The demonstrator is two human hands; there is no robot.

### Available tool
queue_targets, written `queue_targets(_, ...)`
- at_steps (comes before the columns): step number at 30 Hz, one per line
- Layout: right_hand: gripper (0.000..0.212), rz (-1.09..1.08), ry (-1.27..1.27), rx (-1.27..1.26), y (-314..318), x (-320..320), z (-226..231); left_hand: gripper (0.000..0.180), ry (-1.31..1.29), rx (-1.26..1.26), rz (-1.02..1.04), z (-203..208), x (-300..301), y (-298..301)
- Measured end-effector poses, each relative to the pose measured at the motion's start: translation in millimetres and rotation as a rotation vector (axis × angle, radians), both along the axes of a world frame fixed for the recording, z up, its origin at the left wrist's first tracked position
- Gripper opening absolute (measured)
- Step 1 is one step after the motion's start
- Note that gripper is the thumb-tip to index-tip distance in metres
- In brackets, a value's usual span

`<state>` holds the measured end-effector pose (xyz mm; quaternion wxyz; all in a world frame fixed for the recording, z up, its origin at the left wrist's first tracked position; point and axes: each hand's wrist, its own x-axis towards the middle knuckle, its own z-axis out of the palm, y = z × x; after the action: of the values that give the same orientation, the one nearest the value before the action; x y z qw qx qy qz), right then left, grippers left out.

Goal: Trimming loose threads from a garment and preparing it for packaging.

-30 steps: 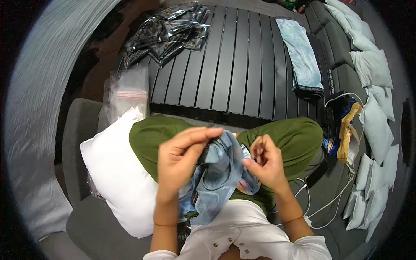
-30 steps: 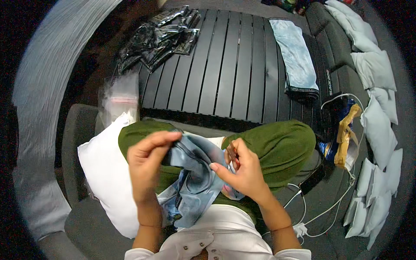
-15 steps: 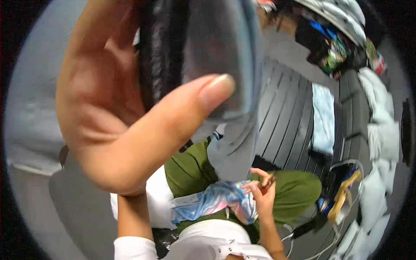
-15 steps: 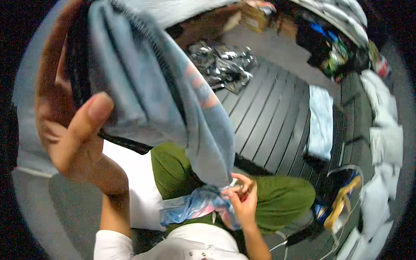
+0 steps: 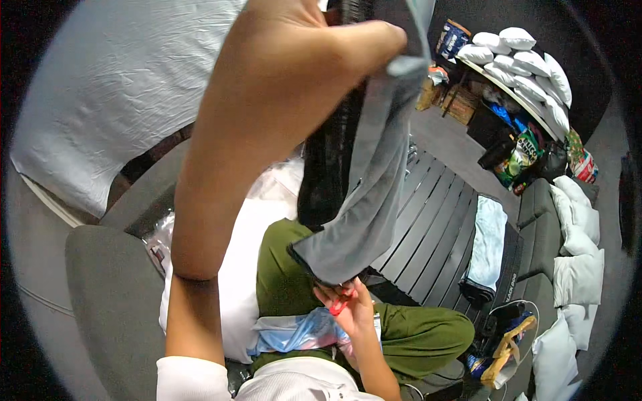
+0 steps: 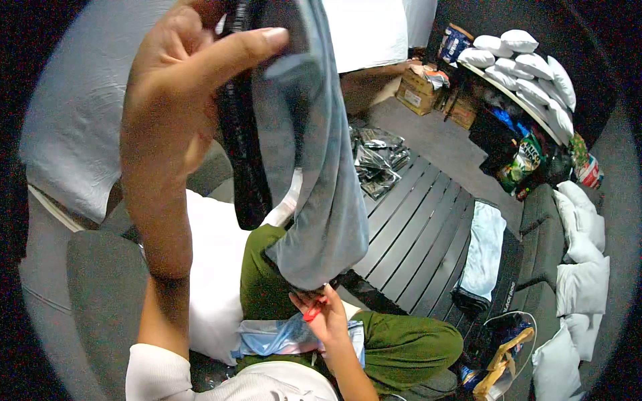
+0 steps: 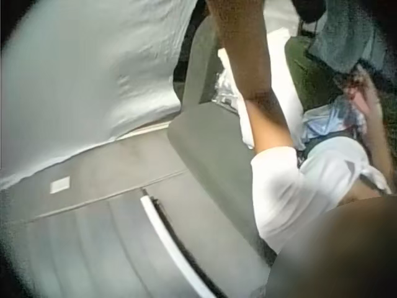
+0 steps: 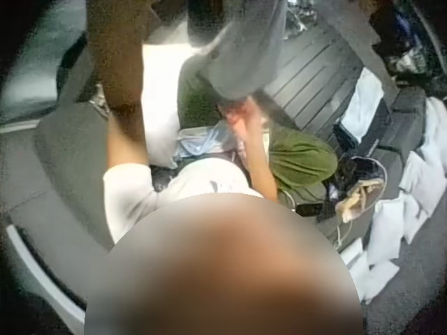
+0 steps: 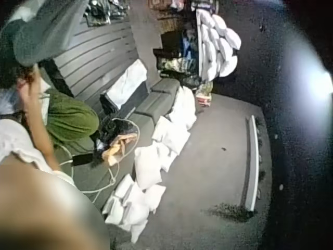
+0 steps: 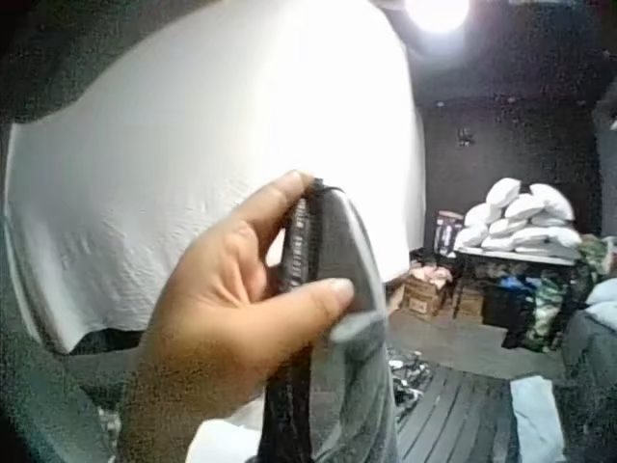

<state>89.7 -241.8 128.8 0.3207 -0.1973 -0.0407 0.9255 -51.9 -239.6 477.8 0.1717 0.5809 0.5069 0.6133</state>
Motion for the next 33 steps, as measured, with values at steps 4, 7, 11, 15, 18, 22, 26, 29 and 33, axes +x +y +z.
queue_targets(4, 0.005, -0.260, -0.201, 0.066, 25, 39, -10, 0.065, 0.136, 0.035, -0.006, -10, -69, -24)
queue_targets(7, 0.043, -0.416, -0.070, 0.021, 58, 84, 8, 0.061, 0.046, 0.043, 0.027, -45, -98, -41)
queue_targets(11, 0.027, -0.334, 0.170, 0.055, 64, 117, -29, 0.076, -0.152, -0.195, 0.192, -109, -110, -94)
queue_targets(15, 0.012, -0.374, -0.151, 0.003, 89, 100, -42, 0.072, -0.369, -0.506, 0.169, -186, -127, -153)
queue_targets(18, 0.013, -0.255, -0.555, 0.117, 93, 79, -63, 0.050, -0.358, -0.857, 0.379, -230, -129, -190)
queue_targets(22, 0.026, 0.107, -1.161, 0.642, 69, 75, -77, 0.041, 0.084, -1.407, 0.602, -271, -153, -221)
queue_targets(26, 0.040, 0.395, -1.415, 0.917, 49, 70, -61, 0.033, 0.456, -0.987, 0.612, -287, -121, -169)
queue_targets(29, 0.037, 0.416, -1.493, 1.039, 40, 70, -82, 0.025, 0.204, -0.820, 0.246, -291, -57, -83)
queue_targets(33, 0.029, 0.238, -1.373, 1.050, 41, 70, -69, 0.026, 0.426, -0.550, -0.415, -331, -16, -12)
